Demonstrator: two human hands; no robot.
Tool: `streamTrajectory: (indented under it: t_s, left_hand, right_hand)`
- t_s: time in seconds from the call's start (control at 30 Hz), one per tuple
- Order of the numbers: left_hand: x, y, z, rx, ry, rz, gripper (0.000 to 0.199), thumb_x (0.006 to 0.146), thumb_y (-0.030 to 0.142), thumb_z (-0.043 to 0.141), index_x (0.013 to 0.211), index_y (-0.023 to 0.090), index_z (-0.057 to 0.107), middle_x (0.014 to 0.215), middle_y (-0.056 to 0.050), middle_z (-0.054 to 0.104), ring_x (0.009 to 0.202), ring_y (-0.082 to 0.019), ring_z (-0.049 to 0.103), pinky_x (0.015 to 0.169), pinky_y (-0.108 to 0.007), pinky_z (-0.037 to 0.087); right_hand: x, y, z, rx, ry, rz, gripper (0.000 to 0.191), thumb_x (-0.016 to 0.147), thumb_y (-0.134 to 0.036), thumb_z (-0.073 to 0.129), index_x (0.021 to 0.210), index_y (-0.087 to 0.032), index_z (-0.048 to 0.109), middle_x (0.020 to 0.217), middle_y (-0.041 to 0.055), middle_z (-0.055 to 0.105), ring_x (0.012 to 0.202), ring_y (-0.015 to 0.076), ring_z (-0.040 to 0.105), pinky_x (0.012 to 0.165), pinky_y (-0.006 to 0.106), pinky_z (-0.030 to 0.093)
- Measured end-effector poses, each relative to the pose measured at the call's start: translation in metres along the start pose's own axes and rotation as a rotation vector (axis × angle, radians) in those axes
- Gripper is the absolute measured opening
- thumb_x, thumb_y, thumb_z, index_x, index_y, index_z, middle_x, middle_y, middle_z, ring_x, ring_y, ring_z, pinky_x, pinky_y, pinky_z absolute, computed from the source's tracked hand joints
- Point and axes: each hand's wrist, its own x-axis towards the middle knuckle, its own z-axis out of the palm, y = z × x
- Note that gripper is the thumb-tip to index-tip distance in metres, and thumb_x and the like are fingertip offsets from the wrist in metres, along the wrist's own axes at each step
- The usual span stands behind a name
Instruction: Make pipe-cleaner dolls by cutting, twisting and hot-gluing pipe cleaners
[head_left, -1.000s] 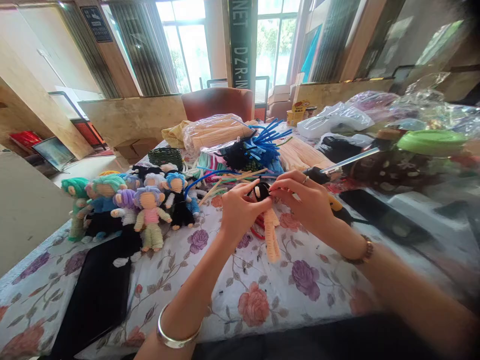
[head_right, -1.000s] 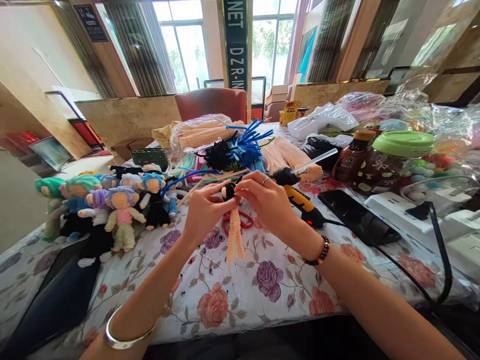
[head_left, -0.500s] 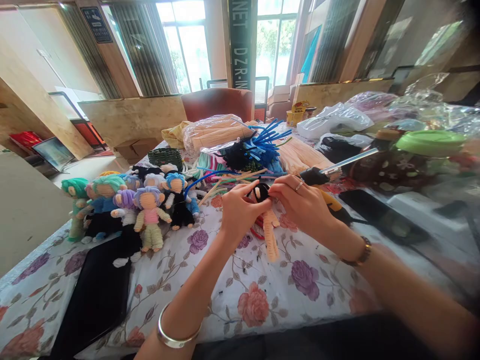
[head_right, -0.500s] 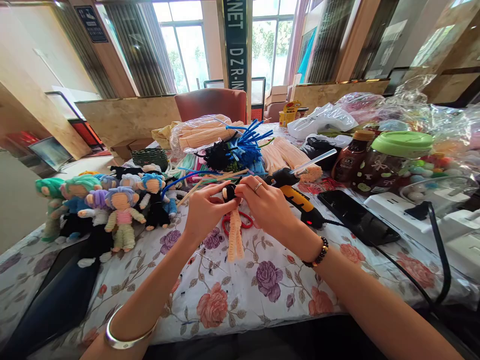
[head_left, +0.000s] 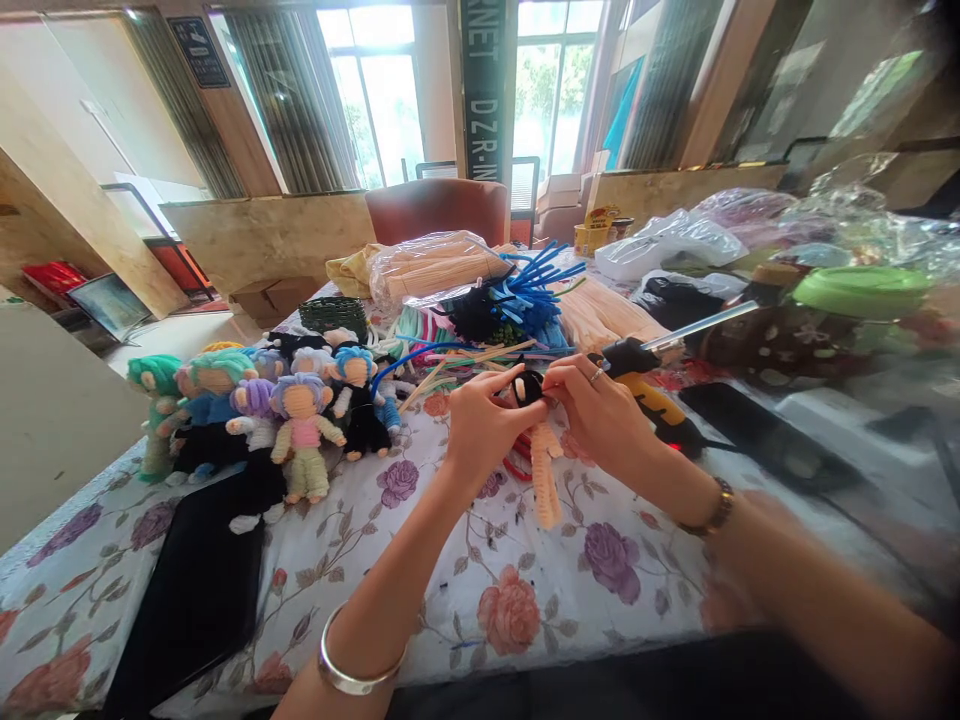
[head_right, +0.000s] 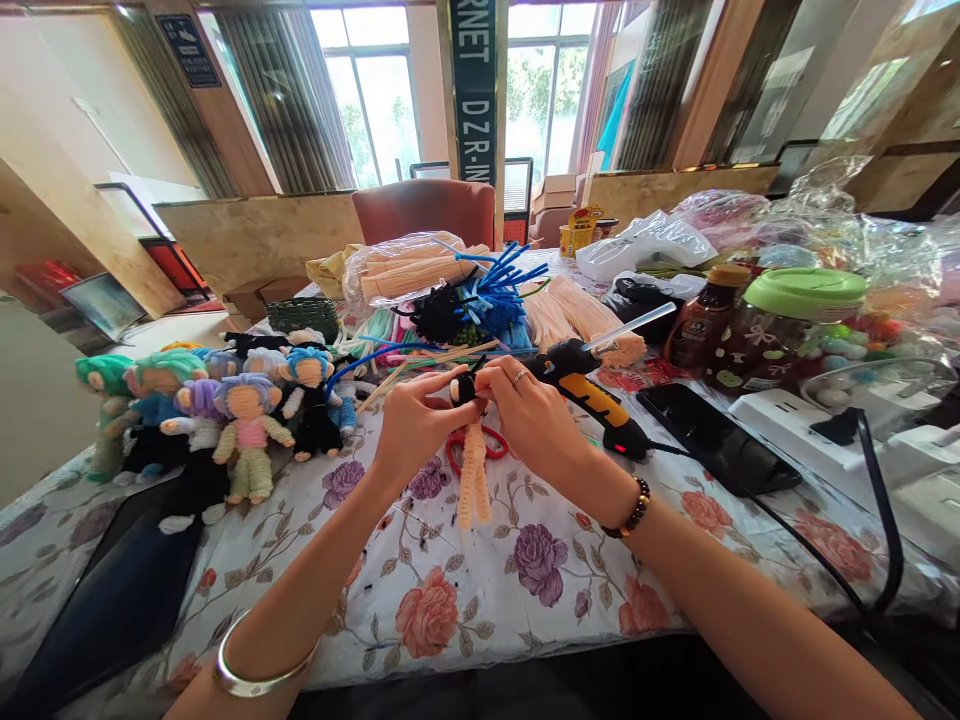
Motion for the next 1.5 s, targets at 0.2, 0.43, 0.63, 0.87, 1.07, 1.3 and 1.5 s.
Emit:
streamTrajectory:
  t_s: [0.2,0.43,0.63,0.87,1.07,1.3,1.5]
  left_hand:
    - [-0.001,0.001,0.0,0.008,-0.01,-0.01,0.051,0.062,0.03,0.072,0.111,0.017,0.069,0.084,-0.003,0.068,0.075,-0.016,0.064,0.064,-0.022,0.047]
    - [0.004,-0.006,-0.003,0.005,0.015,-0.006,0.05,0.063,0.033,0.072,0.11,0.015,0.069,0.088,-0.004,0.068,0.073,-0.016,0.063,0.063,-0.023,0.047]
    - [0.003,-0.006,-0.003,-0.01,0.012,-0.005,0.051,0.063,0.033,0.073,0.112,0.016,0.067,0.089,-0.003,0.067,0.066,-0.013,0.063,0.059,-0.023,0.046]
    - [0.003,-0.008,-0.003,0.027,0.029,0.02,0.049,0.064,0.034,0.073,0.11,0.018,0.068,0.091,-0.004,0.067,0.071,-0.015,0.064,0.06,-0.023,0.047]
    - [0.004,-0.006,-0.006,0.029,0.039,0.008,0.048,0.064,0.033,0.073,0.109,0.018,0.068,0.098,-0.005,0.069,0.074,-0.016,0.065,0.067,-0.026,0.05]
    - [0.008,-0.009,-0.012,-0.014,0.109,-0.008,0.043,0.063,0.03,0.074,0.104,0.019,0.07,0.103,-0.006,0.07,0.08,-0.018,0.066,0.065,-0.026,0.051]
    - [0.008,-0.011,-0.01,-0.067,0.07,0.043,0.047,0.064,0.027,0.073,0.109,0.018,0.068,0.108,-0.006,0.067,0.064,-0.009,0.062,0.058,-0.021,0.05]
  right_hand:
    - [-0.002,0.001,0.001,0.087,-0.013,0.038,0.017,0.089,-0.008,0.039,0.09,-0.021,0.05,0.092,0.0064,0.063,0.084,0.0172,0.062,0.067,0.027,0.048]
    - [0.0,-0.008,-0.005,0.123,-0.013,0.142,0.014,0.091,-0.014,0.038,0.093,-0.021,0.051,0.087,0.0039,0.069,0.074,0.0166,0.065,0.06,0.025,0.045]
    - [0.003,-0.009,-0.005,0.176,0.022,0.222,0.008,0.092,-0.027,0.044,0.09,-0.021,0.05,0.086,0.0041,0.068,0.061,0.0148,0.061,0.056,0.025,0.044]
    - [0.002,-0.005,-0.003,0.188,0.066,0.202,0.005,0.089,-0.026,0.052,0.086,-0.021,0.054,0.08,0.0018,0.067,0.063,0.0143,0.062,0.058,0.025,0.047]
    - [0.007,-0.007,-0.009,0.161,0.129,0.128,0.013,0.087,-0.018,0.052,0.077,-0.022,0.059,0.079,0.001,0.068,0.072,0.0147,0.065,0.064,0.025,0.049]
    - [0.01,-0.006,-0.012,0.118,0.123,0.134,0.015,0.089,-0.021,0.049,0.077,-0.022,0.058,0.076,0.0015,0.068,0.07,0.0156,0.064,0.064,0.027,0.048]
    - [0.01,-0.007,-0.013,0.13,0.068,0.186,0.019,0.093,-0.024,0.043,0.078,-0.021,0.054,0.072,0.0018,0.066,0.063,0.0149,0.061,0.056,0.025,0.044]
